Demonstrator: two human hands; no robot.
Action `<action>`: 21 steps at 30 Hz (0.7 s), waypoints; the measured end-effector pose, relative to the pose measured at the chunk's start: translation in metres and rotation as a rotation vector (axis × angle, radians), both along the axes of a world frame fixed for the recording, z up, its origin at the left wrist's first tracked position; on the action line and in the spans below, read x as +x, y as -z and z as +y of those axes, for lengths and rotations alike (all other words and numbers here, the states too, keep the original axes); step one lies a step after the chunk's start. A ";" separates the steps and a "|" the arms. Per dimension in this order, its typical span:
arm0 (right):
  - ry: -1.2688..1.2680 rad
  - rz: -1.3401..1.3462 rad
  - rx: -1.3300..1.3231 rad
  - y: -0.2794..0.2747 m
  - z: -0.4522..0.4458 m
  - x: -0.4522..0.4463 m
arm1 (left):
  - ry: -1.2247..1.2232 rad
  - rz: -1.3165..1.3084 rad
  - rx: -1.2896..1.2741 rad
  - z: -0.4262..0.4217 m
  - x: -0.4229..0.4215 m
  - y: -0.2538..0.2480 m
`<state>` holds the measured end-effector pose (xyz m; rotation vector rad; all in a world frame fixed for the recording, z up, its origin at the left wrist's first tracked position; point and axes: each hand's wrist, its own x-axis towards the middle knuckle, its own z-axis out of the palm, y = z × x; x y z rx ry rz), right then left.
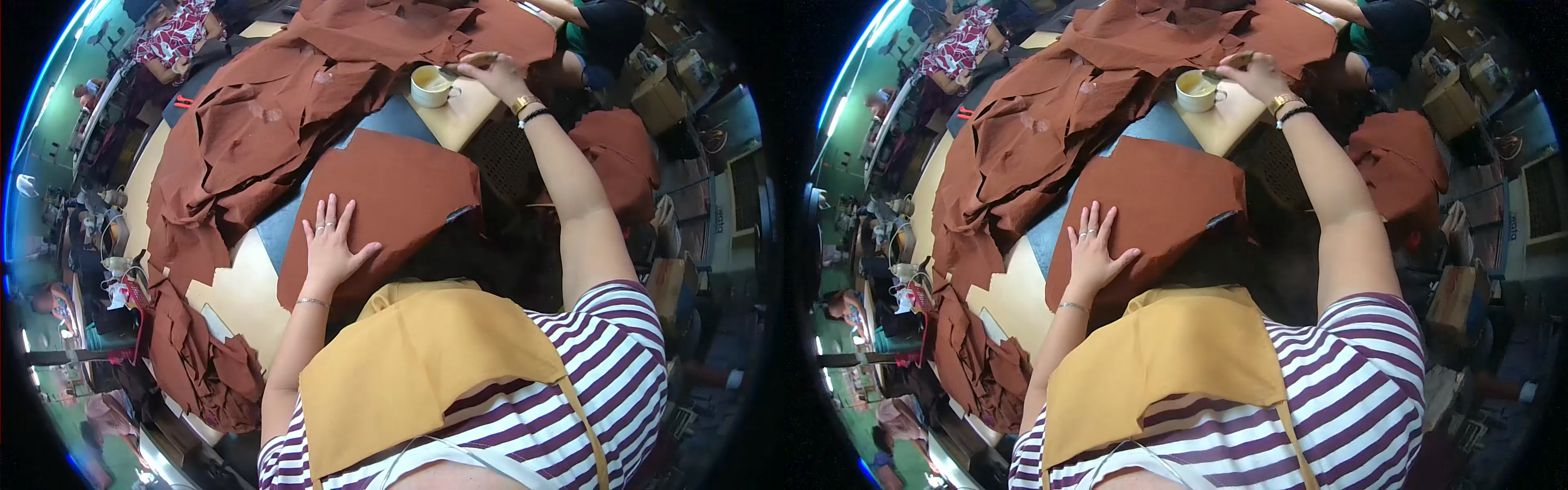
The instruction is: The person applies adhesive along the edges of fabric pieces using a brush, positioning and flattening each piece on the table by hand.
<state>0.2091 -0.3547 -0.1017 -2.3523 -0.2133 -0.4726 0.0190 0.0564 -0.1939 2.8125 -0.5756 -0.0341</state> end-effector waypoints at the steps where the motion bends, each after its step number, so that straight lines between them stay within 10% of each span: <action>1: -0.015 -0.014 -0.089 0.002 0.004 -0.013 | 0.008 -0.004 -0.002 0.000 0.001 0.000; 5: -0.138 -0.291 -0.459 0.023 0.021 -0.036 | 0.033 -0.008 -0.014 0.005 0.005 0.001; 14: -0.032 0.204 1.075 -0.024 0.081 -0.187 | 0.104 -0.054 0.004 0.010 0.021 0.007; 17: 0.117 0.245 1.106 -0.018 0.076 -0.233 | 0.134 -0.063 0.018 0.007 0.026 0.006; 21: 0.239 0.071 0.255 0.027 0.067 -0.261 | 0.148 -0.063 0.015 0.006 0.029 0.008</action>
